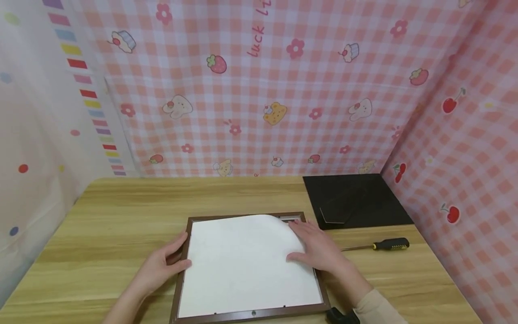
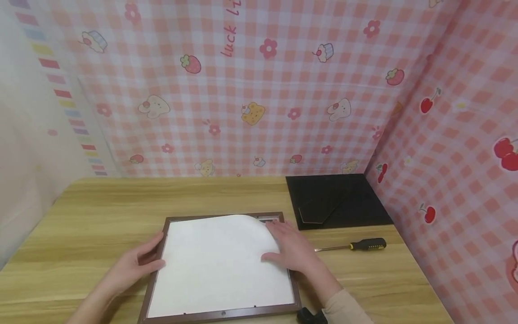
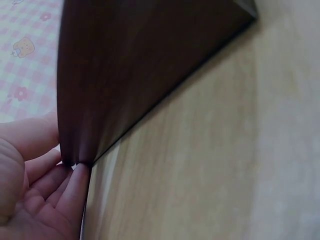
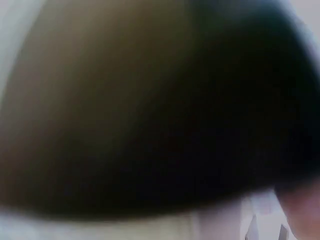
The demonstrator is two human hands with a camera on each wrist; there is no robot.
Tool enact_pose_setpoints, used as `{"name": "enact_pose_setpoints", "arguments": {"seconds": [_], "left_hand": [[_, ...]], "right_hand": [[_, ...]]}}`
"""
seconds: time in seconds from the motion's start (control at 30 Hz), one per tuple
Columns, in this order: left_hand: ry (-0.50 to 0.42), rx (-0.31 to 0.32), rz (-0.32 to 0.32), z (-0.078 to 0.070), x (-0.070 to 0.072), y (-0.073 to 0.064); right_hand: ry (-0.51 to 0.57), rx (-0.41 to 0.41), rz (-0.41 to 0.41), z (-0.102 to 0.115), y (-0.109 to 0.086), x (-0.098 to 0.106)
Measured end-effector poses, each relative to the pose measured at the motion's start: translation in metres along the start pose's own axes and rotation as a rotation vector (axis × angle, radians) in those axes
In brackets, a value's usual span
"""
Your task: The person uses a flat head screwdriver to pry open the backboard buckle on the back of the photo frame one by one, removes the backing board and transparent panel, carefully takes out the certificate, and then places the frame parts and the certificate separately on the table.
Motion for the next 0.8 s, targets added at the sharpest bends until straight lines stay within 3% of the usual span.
{"name": "enact_pose_setpoints", "arguments": {"seconds": [0.17,0.27,0.33,0.57,0.67,0.8], "left_hand": [[-0.024,0.0,0.005,0.001,-0.002,-0.001],[-0.035,-0.001,0.0,0.002,-0.001,-0.001],[-0.045,-0.005,0.0,0.003,-0.001,-0.001],[-0.051,-0.012,0.001,0.003,-0.001,-0.002],[-0.045,-0.013,0.006,0.002,-0.002,-0.002],[-0.037,-0.006,0.003,0.002,-0.001,-0.001]], "right_hand": [[0.25,0.01,-0.033,-0.004,-0.005,0.011],[0.305,0.016,-0.013,-0.005,-0.008,0.013],[0.265,0.028,-0.007,-0.004,-0.009,0.013],[-0.123,0.057,-0.029,-0.003,-0.008,0.003],[-0.17,0.073,-0.033,-0.002,-0.009,0.0],[-0.143,0.097,-0.025,0.0,-0.009,-0.001]]}}
Point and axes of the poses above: each hand's wrist, its own y-axis towards the middle knuckle, its own x-axis out of the back of the hand, z = x × y, the point moved 9 cm from there along y, towards the middle knuckle, and after that the axes turned 3 degrees about -x, right-handed, at the moved point
